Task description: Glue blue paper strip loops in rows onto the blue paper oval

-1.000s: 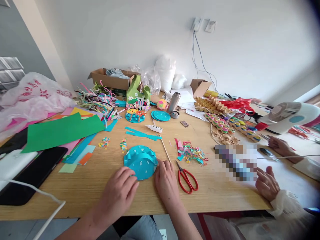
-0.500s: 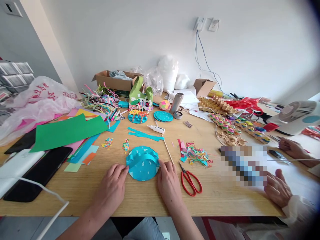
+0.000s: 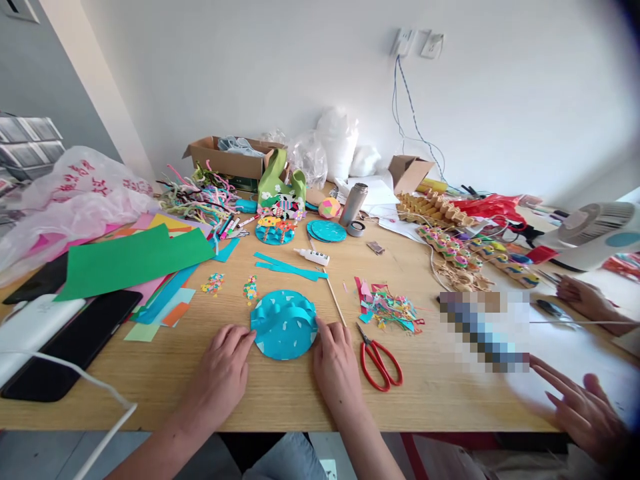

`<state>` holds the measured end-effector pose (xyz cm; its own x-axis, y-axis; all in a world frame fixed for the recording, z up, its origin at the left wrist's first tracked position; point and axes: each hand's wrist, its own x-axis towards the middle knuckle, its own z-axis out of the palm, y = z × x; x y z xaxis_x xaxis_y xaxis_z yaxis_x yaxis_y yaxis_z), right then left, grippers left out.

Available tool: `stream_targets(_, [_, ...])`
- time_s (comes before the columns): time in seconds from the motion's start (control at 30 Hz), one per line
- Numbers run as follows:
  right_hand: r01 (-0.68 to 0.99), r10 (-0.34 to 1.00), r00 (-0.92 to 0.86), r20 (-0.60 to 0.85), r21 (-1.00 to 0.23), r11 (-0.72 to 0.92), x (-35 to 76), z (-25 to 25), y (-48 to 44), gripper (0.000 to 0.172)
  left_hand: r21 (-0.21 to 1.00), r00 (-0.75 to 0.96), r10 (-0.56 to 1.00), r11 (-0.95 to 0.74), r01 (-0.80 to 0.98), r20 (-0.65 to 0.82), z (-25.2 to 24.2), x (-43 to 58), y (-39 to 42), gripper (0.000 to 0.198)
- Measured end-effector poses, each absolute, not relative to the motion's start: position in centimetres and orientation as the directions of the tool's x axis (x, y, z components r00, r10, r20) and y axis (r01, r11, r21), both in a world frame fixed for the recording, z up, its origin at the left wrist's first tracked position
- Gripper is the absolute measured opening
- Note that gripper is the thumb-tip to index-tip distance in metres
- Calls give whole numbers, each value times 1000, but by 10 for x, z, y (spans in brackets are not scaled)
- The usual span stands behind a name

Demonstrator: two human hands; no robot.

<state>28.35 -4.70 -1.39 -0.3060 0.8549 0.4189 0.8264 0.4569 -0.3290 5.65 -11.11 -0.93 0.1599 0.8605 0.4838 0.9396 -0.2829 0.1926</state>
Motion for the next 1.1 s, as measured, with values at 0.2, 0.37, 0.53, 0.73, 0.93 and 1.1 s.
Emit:
stream_targets(0.2, [818, 845, -256, 470, -361, 448, 282, -13, -49, 45, 238, 133, 862, -279, 930, 489, -9, 56, -113, 47])
stream_targets(0.37, [782, 790, -217, 574, -381, 493, 279, 4, -57, 38, 234, 124, 844, -282, 931, 522, -7, 55, -115, 55])
stream_targets(0.53, [729, 705, -331, 628, -304, 613, 267, 23, -63, 41, 175, 192, 814, -336, 925, 548, -11, 53, -115, 54])
stream_targets(0.73, [741, 701, -361, 615, -267, 616, 254, 22, -62, 39, 122, 229, 800, -350, 929, 554, -13, 54, -118, 51])
stream_targets(0.93, [768, 725, -362, 586, -254, 588, 254, 13, -63, 42, 136, 240, 803, -367, 920, 546, -10, 56, -119, 53])
stream_targets(1.1, [775, 737, -373, 563, -248, 582, 253, 13, -64, 40, 121, 258, 812, -370, 921, 524, -9, 56, -120, 57])
